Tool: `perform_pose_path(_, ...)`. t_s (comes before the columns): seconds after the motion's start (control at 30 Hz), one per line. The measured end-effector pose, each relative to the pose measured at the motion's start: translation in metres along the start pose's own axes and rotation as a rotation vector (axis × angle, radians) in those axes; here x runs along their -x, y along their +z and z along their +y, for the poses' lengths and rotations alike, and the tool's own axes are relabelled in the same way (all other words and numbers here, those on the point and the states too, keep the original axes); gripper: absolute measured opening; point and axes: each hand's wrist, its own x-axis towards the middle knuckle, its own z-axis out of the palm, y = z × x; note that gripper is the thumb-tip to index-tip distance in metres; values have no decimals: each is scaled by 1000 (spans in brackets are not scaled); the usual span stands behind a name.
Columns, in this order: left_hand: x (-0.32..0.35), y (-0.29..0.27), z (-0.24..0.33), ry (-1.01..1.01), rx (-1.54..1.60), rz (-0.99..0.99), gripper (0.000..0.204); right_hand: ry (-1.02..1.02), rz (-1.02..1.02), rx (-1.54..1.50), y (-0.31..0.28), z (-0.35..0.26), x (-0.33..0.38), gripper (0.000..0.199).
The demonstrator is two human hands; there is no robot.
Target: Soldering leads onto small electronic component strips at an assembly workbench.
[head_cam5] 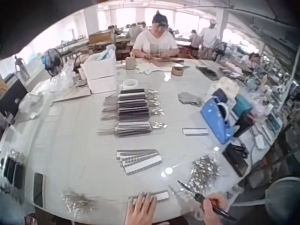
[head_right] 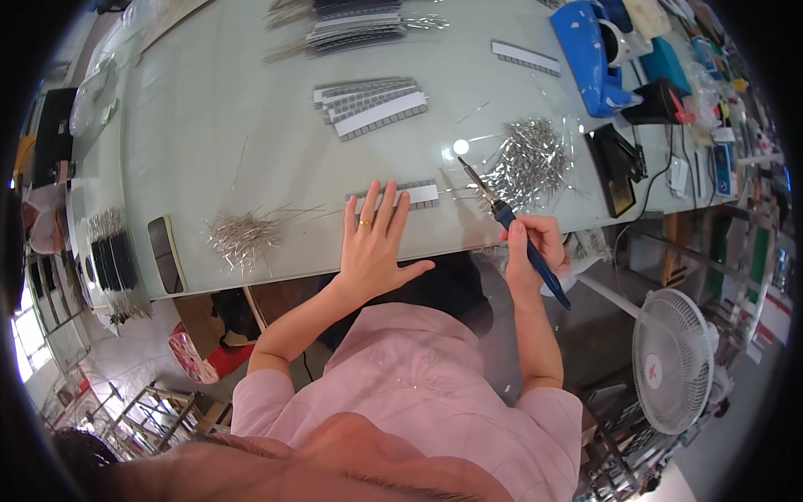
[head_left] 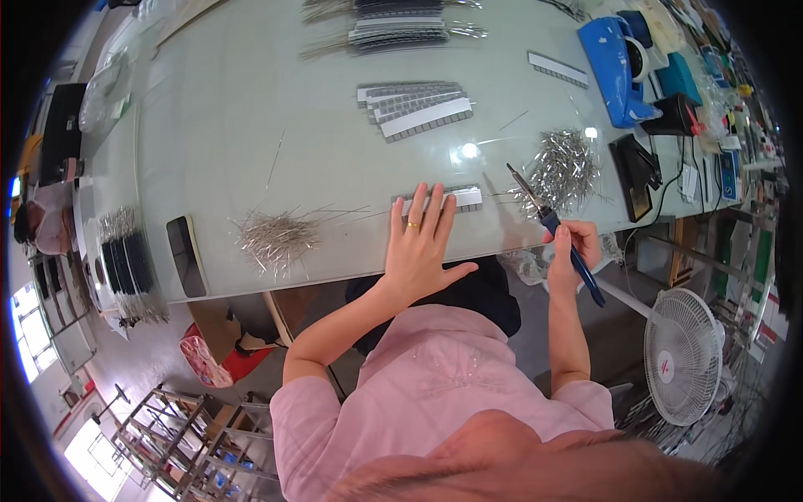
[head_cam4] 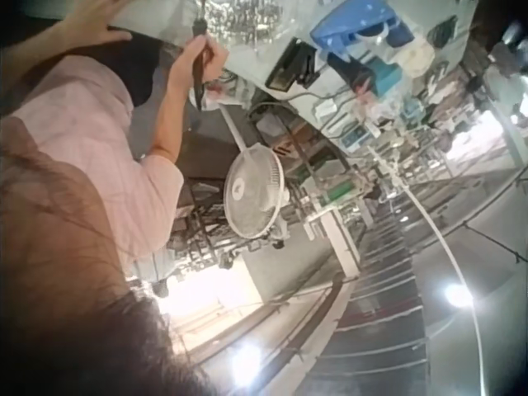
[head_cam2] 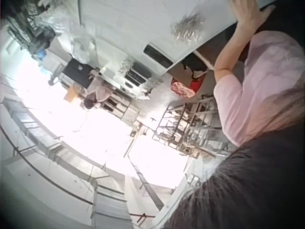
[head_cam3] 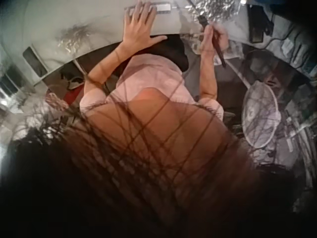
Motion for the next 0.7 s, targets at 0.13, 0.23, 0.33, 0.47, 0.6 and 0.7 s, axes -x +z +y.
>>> perform_pose_path(0.13,0,0,2,3,-60,5,99,11,19,-15,-4,4,2,9)
perform_pose_path(0.23,7,0,3,5,-92,22,97,15,17,-6,-7,5,4,9)
perform_pose_path(0.33,16,2,5,19,-99,42,89,45,23,12,-6,3,8,8)
perform_pose_path(0.47,31,11,-5,148,-210,138,66,58,48,21,-7,7,8,8)
perform_pose_path(0.6,39,8,-12,298,-214,316,36,57,50,28,-9,11,2,9)
perform_pose_path(0.7,36,-2,-13,337,-211,304,28,53,35,-20,-4,19,-9,9)
